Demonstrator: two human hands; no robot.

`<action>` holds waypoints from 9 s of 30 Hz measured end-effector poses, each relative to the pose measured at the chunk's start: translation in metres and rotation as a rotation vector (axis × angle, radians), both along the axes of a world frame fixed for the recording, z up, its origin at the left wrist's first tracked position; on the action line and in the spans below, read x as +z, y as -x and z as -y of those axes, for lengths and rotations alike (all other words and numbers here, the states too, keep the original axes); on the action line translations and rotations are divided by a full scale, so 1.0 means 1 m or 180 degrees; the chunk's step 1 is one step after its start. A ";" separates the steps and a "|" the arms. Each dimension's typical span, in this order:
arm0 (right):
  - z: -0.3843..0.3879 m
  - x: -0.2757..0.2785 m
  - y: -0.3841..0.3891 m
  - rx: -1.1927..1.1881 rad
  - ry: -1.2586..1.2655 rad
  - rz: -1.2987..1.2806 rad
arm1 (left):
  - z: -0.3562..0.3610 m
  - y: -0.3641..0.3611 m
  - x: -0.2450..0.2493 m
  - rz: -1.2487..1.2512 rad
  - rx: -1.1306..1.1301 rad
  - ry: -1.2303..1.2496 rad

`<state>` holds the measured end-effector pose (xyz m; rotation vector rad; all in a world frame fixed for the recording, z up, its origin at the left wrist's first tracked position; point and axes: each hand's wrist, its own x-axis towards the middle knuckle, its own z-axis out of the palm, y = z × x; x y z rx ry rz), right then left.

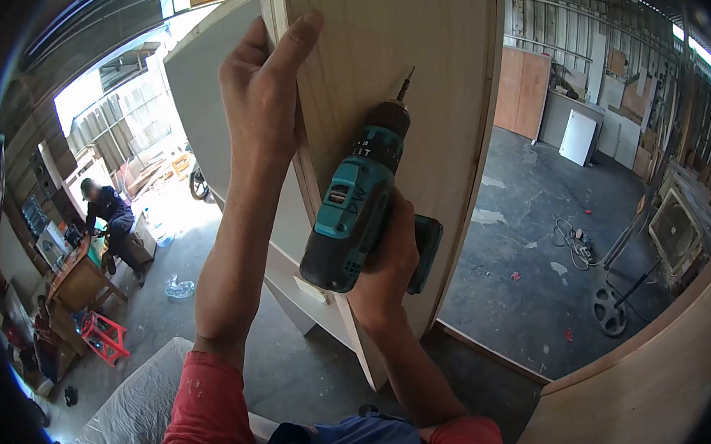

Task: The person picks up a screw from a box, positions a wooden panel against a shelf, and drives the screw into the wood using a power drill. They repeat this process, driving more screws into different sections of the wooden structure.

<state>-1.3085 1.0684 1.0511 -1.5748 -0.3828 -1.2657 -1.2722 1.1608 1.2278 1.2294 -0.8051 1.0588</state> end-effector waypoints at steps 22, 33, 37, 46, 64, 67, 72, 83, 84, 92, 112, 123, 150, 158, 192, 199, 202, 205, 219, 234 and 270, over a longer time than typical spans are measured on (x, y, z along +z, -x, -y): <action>-0.002 0.007 0.005 0.0223 -0.0073 -0.0062 | -0.001 0.003 0.005 -0.0453 -0.0969 0.0626; -0.004 0.015 0.011 0.0361 -0.0187 -0.0134 | -0.004 0.002 0.003 -0.0628 -0.0789 0.0736; -0.004 0.012 0.008 0.0215 -0.0141 -0.0039 | 0.000 0.007 0.005 -0.0599 -0.0805 0.0783; -0.001 0.009 0.010 0.0107 -0.0051 -0.0124 | -0.009 0.011 0.011 -0.0860 -0.1666 0.0501; -0.003 0.010 0.009 0.0211 -0.0101 -0.0003 | -0.028 0.038 0.018 -0.0364 -0.2919 -0.1170; -0.001 0.009 0.010 0.0012 0.0010 -0.0039 | 0.027 0.058 0.036 -0.1955 -0.0770 0.1437; -0.003 0.007 0.011 0.0354 -0.0169 -0.0172 | 0.006 0.010 0.005 -0.0174 0.0199 0.0204; 0.097 -0.029 0.010 0.0760 -0.0369 -0.0602 | 0.004 -0.001 0.006 -0.0139 0.0105 0.0351; 0.114 -0.011 0.027 -0.0053 0.0495 -0.0521 | 0.005 0.000 0.005 -0.0236 0.0019 0.0409; 0.160 0.140 0.067 0.1539 0.0692 -0.0338 | 0.004 0.004 0.006 -0.0362 -0.0060 0.0473; 0.158 0.184 0.054 0.1817 0.0880 -0.0320 | 0.002 0.006 0.007 -0.0361 -0.0078 0.0360; 0.159 0.189 0.054 0.1775 0.0952 -0.0327 | 0.003 0.006 0.007 -0.0300 0.0028 0.0377; 0.182 0.210 0.049 0.0943 0.2248 0.0169 | 0.005 0.007 0.006 -0.0261 -0.0063 0.0426; 0.170 0.212 0.055 0.1320 0.1486 -0.0444 | 0.005 -0.001 0.005 -0.0215 -0.0068 0.0442; 0.179 0.219 0.044 0.1012 0.1804 -0.0324 | -0.006 0.018 0.019 -0.1510 -0.1582 0.0853; 0.185 0.218 0.040 0.1112 0.1961 -0.0193 | 0.004 0.028 0.028 -0.1449 -0.1560 0.1043; 0.180 0.219 0.045 0.1017 0.1997 -0.0101 | -0.003 0.014 0.022 -0.0856 -0.1819 0.0823; 0.177 0.219 0.046 0.0960 0.1861 -0.0270 | -0.007 0.021 0.020 -0.1274 -0.1547 0.0834; 0.182 0.223 0.043 0.0785 0.2069 -0.0112 | 0.007 0.023 0.018 -0.0964 -0.1258 0.1138; 0.173 0.227 0.045 0.0840 0.1929 -0.0221 | 0.003 0.033 0.021 -0.1174 -0.1175 0.0872; 0.187 0.236 0.024 0.0560 0.2388 -0.0007 | 0.018 0.036 0.018 -0.0838 -0.0167 0.0610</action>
